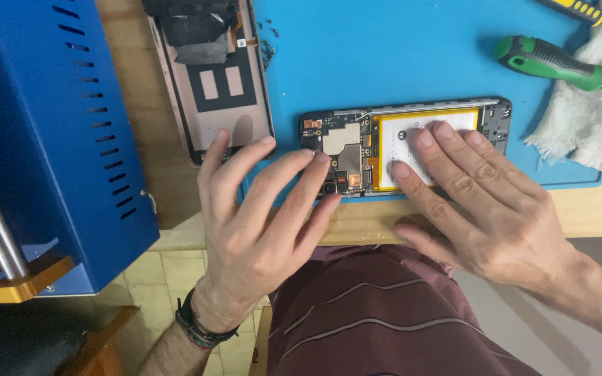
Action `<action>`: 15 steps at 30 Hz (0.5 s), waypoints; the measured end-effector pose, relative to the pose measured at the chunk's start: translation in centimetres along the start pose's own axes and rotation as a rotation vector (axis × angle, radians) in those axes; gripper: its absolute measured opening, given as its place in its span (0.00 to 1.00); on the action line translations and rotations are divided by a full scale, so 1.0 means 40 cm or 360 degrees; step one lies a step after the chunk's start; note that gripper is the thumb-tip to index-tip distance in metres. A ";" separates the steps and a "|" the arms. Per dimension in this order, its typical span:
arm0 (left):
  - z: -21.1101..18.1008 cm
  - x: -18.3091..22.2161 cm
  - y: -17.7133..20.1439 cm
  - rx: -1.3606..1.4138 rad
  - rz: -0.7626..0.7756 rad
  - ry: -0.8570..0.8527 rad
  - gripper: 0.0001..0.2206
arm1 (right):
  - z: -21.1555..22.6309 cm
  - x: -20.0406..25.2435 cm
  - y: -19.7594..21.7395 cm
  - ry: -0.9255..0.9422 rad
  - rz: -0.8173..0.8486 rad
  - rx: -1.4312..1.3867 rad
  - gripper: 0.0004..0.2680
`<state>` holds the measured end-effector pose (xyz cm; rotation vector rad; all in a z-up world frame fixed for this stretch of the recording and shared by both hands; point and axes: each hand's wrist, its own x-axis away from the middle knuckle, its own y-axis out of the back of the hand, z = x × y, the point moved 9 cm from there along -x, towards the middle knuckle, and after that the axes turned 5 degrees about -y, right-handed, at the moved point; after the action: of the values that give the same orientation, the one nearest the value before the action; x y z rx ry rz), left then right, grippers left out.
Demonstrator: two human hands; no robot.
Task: Installing a new battery into a mobile phone frame
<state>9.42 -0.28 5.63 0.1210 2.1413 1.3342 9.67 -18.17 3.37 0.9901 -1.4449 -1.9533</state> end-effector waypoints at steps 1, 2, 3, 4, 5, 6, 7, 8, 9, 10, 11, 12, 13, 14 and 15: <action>-0.008 0.009 0.003 -0.0048 0.0005 -0.0047 0.12 | 0.004 -0.002 0.001 0.0016 0.0000 0.0001 0.22; -0.012 0.013 -0.001 -0.0054 0.0001 -0.0036 0.12 | 0.010 -0.003 0.001 0.0029 0.0001 -0.0002 0.22; -0.023 0.017 -0.008 -0.0039 0.0013 -0.0070 0.13 | 0.019 -0.004 0.002 0.0073 -0.0002 0.0011 0.20; -0.034 0.019 -0.015 -0.0022 0.0026 -0.0109 0.14 | 0.029 -0.005 0.003 0.0113 -0.0007 0.0026 0.19; -0.034 0.020 -0.020 -0.0027 0.0024 -0.0102 0.14 | 0.035 -0.022 0.007 0.0122 -0.0006 0.0023 0.19; -0.041 0.020 -0.027 -0.0050 0.0010 -0.0140 0.13 | 0.045 -0.034 0.021 0.0163 -0.0054 -0.0040 0.16; -0.049 0.020 -0.035 -0.0073 -0.0003 -0.0178 0.14 | 0.053 -0.046 0.035 0.0204 -0.0102 -0.0104 0.14; -0.049 0.018 -0.038 -0.0067 -0.0004 -0.0177 0.14 | 0.050 -0.035 0.030 0.0201 -0.0096 -0.0102 0.14; -0.049 0.016 -0.040 -0.0106 -0.0014 -0.0170 0.14 | 0.048 -0.022 0.032 0.0209 -0.0136 -0.0111 0.12; -0.048 0.014 -0.042 -0.0145 -0.0022 -0.0166 0.14 | 0.045 -0.010 0.033 0.0214 -0.0179 -0.0120 0.09; -0.045 0.015 -0.044 -0.0139 -0.0021 -0.0166 0.14 | 0.044 -0.003 0.023 0.0210 -0.0174 -0.0120 0.09; -0.045 0.015 -0.049 -0.0164 -0.0009 -0.0184 0.15 | 0.046 0.006 0.020 0.0218 -0.0207 -0.0111 0.09; -0.046 0.014 -0.054 -0.0188 0.0003 -0.0201 0.16 | 0.047 0.016 0.017 0.0226 -0.0239 -0.0103 0.09; -0.046 0.012 -0.052 -0.0172 0.0003 -0.0211 0.16 | 0.045 0.015 0.011 0.0211 -0.0232 -0.0094 0.09; -0.049 0.009 -0.060 -0.0202 0.0065 -0.0241 0.17 | 0.045 0.016 0.008 0.0220 -0.0245 -0.0096 0.09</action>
<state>8.61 -2.86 4.07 0.2086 1.9327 1.4337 7.82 -17.70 3.83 1.2144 -1.2596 -1.9801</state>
